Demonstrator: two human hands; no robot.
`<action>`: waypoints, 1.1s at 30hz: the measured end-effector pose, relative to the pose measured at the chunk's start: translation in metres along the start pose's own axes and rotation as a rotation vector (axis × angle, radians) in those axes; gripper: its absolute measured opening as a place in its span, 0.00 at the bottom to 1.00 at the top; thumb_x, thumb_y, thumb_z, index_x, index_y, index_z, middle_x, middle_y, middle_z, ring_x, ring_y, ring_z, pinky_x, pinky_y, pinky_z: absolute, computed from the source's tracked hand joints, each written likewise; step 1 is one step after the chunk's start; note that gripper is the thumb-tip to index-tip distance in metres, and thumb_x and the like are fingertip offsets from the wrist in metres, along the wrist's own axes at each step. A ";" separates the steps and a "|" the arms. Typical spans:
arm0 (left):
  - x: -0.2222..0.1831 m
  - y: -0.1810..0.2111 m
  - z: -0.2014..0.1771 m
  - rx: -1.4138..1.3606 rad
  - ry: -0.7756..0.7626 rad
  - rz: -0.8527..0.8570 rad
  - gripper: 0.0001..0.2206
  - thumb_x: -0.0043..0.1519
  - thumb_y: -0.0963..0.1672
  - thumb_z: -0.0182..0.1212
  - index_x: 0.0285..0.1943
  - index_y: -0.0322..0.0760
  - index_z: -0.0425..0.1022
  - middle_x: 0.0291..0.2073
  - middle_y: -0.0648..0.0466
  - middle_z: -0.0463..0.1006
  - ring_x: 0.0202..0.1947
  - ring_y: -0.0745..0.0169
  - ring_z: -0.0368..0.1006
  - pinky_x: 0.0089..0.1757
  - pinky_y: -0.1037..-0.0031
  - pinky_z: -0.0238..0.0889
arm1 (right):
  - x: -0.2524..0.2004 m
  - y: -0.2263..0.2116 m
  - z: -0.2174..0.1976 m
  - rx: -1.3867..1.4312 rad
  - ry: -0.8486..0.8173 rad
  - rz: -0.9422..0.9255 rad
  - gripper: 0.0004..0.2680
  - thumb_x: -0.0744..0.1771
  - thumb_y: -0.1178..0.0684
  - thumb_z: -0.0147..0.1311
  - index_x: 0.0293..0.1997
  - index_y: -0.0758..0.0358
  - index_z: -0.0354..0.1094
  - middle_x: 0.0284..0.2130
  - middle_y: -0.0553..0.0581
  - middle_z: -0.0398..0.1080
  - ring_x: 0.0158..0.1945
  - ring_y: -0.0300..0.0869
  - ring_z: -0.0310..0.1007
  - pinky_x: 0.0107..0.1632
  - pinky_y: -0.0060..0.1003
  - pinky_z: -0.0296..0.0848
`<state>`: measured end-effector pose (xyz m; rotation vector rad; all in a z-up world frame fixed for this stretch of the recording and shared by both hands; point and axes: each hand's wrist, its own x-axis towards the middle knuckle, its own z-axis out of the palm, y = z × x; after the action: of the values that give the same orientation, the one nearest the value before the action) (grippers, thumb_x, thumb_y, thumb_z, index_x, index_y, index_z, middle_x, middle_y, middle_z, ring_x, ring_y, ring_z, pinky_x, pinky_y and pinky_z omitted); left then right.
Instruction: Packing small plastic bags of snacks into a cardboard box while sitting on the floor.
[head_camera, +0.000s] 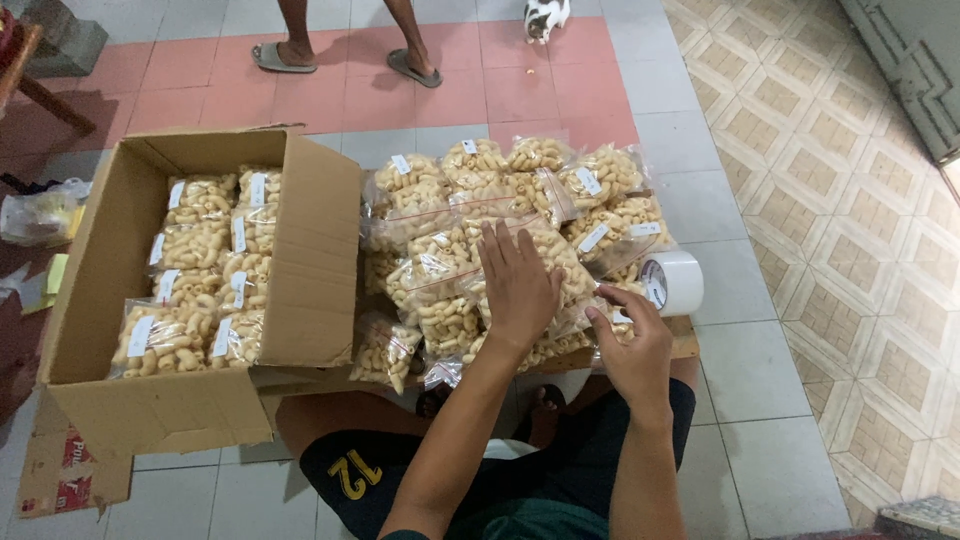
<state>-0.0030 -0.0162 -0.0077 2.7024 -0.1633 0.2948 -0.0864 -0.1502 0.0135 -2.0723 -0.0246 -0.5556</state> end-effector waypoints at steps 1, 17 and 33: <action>-0.002 -0.002 0.005 -0.001 -0.001 -0.003 0.32 0.56 0.49 0.67 0.62 0.19 0.61 0.62 0.22 0.56 0.68 0.18 0.44 0.64 0.42 0.36 | 0.000 0.004 0.004 -0.001 -0.004 0.001 0.10 0.64 0.56 0.62 0.48 0.67 0.72 0.38 0.64 0.75 0.45 0.58 0.75 0.48 0.50 0.72; -0.002 -0.030 -0.014 -0.521 0.076 0.228 0.09 0.60 0.37 0.52 0.49 0.30 0.71 0.44 0.44 0.70 0.52 0.37 0.69 0.54 0.54 0.61 | 0.030 0.042 0.062 -0.148 -0.278 0.125 0.24 0.63 0.53 0.59 0.66 0.64 0.55 0.57 0.68 0.60 0.64 0.61 0.57 0.65 0.58 0.56; -0.006 -0.024 -0.053 -1.323 0.097 0.212 0.10 0.64 0.36 0.55 0.52 0.32 0.74 0.48 0.45 0.73 0.53 0.45 0.73 0.50 0.62 0.70 | 0.030 0.001 0.057 0.067 0.093 -0.069 0.34 0.59 0.55 0.68 0.70 0.69 0.48 0.58 0.70 0.57 0.62 0.63 0.58 0.60 0.59 0.60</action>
<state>-0.0142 0.0284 0.0289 1.3592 -0.4302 0.2421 -0.0375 -0.1104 -0.0006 -1.9844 -0.0595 -0.6844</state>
